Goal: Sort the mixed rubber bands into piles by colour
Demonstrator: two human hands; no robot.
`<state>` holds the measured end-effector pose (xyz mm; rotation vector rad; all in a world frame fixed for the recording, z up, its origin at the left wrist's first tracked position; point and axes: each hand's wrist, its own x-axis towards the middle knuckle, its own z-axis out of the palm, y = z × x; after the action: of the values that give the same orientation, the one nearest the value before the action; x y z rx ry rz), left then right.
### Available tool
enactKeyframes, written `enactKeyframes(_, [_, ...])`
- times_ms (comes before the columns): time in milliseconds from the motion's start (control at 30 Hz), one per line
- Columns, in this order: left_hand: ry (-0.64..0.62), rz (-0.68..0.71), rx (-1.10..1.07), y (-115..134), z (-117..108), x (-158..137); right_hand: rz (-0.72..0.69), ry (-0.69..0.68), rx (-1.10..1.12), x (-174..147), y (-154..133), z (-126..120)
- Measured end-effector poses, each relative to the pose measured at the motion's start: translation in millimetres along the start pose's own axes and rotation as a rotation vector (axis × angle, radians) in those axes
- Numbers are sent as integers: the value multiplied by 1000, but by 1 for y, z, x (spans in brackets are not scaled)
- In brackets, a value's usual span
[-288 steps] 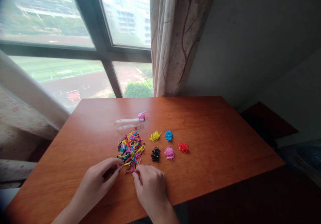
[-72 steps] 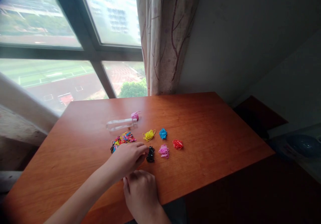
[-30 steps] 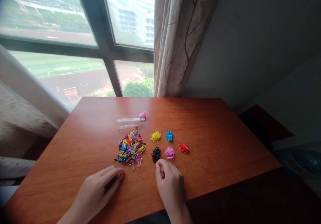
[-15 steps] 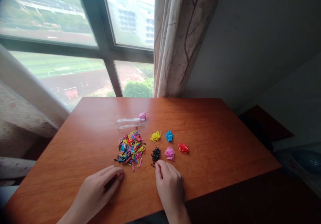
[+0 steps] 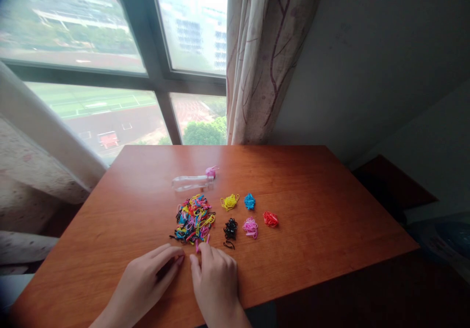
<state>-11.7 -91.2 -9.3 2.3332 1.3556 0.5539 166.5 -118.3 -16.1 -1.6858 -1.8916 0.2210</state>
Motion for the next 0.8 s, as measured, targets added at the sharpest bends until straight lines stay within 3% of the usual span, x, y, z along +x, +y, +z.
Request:
enactKeyframes(300, [7, 4, -4, -2, 2, -2, 19, 29, 101, -4, 10, -8])
enactKeyframes(633, [42, 22, 0, -2, 1, 0, 129, 226, 70, -6, 97, -52])
enactKeyframes(800, [34, 20, -1, -3, 1, 1, 134, 222, 73, -2, 114, -55])
